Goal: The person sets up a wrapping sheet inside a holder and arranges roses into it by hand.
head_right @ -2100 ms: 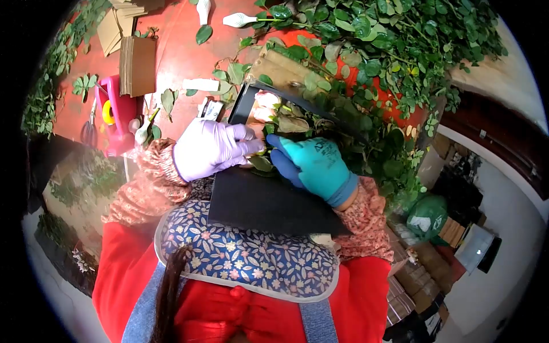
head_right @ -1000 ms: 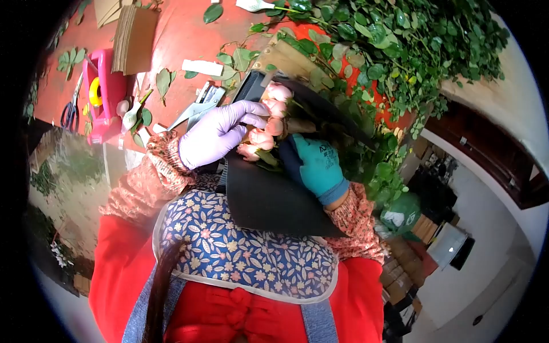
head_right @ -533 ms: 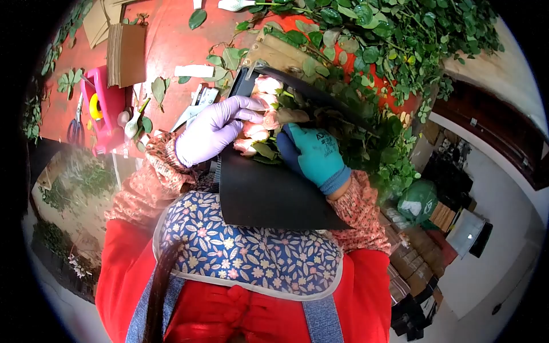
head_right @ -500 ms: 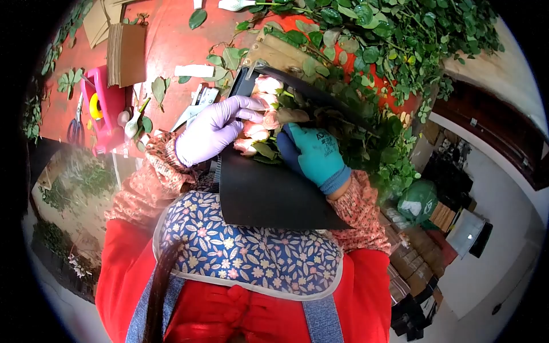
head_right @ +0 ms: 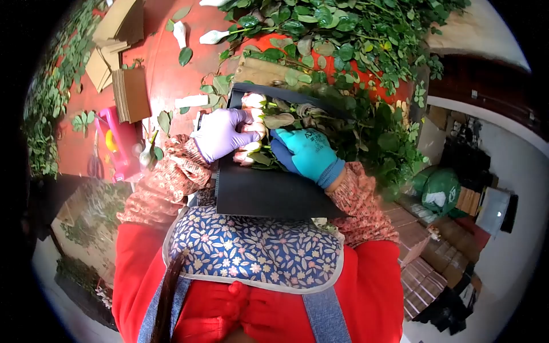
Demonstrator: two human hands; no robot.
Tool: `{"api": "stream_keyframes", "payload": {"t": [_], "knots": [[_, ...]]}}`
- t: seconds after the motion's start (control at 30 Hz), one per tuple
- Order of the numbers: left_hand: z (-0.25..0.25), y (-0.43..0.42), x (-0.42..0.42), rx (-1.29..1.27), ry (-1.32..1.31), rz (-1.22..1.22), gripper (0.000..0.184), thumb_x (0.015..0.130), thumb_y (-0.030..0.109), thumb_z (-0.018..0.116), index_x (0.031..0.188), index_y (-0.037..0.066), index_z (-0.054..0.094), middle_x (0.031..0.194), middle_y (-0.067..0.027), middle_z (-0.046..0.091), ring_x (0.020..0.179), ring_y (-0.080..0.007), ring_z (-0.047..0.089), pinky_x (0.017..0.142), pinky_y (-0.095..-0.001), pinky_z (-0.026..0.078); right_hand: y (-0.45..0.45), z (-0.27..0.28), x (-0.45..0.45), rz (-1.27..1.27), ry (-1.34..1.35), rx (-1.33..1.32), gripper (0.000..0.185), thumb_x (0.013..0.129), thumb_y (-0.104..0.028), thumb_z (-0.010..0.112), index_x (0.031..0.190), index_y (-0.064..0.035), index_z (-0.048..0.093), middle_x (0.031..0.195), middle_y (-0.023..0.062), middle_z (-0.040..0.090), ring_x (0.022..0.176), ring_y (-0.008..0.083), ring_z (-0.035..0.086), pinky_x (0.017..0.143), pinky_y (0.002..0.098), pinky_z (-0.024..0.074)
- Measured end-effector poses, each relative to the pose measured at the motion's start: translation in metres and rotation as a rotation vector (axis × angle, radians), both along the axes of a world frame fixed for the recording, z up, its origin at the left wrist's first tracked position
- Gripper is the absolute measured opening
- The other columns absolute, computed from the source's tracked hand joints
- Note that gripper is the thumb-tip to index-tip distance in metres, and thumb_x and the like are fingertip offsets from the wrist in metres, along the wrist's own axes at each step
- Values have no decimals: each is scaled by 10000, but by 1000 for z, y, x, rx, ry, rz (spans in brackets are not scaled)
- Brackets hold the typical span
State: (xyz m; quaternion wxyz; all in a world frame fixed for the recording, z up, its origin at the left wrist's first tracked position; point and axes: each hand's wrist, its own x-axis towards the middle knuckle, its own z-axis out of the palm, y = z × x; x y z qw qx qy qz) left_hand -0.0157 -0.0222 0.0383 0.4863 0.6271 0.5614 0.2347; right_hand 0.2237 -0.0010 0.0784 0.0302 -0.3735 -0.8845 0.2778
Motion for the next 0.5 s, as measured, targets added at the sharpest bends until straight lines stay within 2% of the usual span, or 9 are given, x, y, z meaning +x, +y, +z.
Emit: {"api": "stream_keyframes", "payload": {"t": [0.1, 0.13, 0.17, 0.23, 0.27, 0.33, 0.37, 0.43, 0.5], "knots": [[-2, -2, 0, 5, -88, 66, 357, 765, 267, 831, 959, -8, 714, 659, -83, 635, 589, -133, 591, 592, -299, 494, 4, 17, -7, -23, 51, -13, 352, 887, -280, 676, 1163, -61, 678, 930, 167, 701, 799, 338, 666, 701, 436, 523], [2, 1, 1, -20, -162, 84, 329, 769, 240, 836, 918, -24, 708, 652, -59, 632, 589, -94, 569, 569, -276, 477, 4, 24, -7, -59, 48, -41, 351, 896, -315, 651, 1157, -81, 674, 964, 155, 700, 836, 345, 669, 724, 452, 523], [-2, 3, 3, -87, -212, 84, 323, 819, 292, 794, 895, -9, 701, 689, -97, 671, 628, -156, 646, 619, -311, 521, 4, 24, -2, -70, 52, -40, 351, 896, -315, 651, 1157, -81, 674, 964, 155, 700, 836, 345, 669, 724, 452, 523], [-8, 3, 4, -176, -365, 99, 274, 822, 237, 805, 875, -12, 703, 688, -63, 669, 631, -102, 615, 601, -283, 509, 6, 22, 1, -30, -114, 15, 356, 871, -323, 681, 1156, -110, 671, 944, 132, 682, 820, 341, 661, 720, 461, 518], [-8, 3, 5, -177, -361, 89, 274, 822, 237, 805, 875, -12, 703, 688, -63, 669, 631, -102, 615, 601, -283, 509, 4, 15, 1, -33, -158, 44, 387, 819, -314, 724, 1150, -123, 665, 972, 111, 651, 858, 335, 645, 733, 463, 514], [-2, 1, 7, -258, -470, 147, 260, 817, 216, 813, 849, -17, 701, 690, -57, 671, 630, -95, 605, 596, -276, 505, 5, 4, 0, -37, -117, 108, 374, 794, -280, 738, 1112, -93, 674, 952, 122, 639, 848, 338, 636, 718, 454, 512], [5, 1, 9, -258, -467, 141, 260, 817, 216, 813, 849, -17, 701, 690, -57, 671, 630, -95, 605, 596, -276, 505, 5, 1, -1, -31, -80, 174, 361, 770, -245, 751, 1073, -62, 682, 932, 133, 627, 839, 340, 627, 702, 445, 510], [23, 3, 11, -256, -366, 107, 170, 853, 100, 779, 897, -40, 693, 716, -34, 664, 619, -55, 586, 554, -215, 465, 4, 1, -2, -38, -123, 164, 376, 744, -230, 761, 1077, -73, 681, 956, 137, 616, 868, 347, 616, 724, 450, 502], [24, 3, 12, -303, -377, 80, 181, 856, 84, 772, 956, -39, 685, 754, -38, 684, 647, -64, 613, 544, -215, 476, 2, 2, 4, -57, -44, 154, 376, 744, -205, 769, 1088, -77, 686, 968, 132, 617, 870, 344, 610, 720, 450, 497]]}}
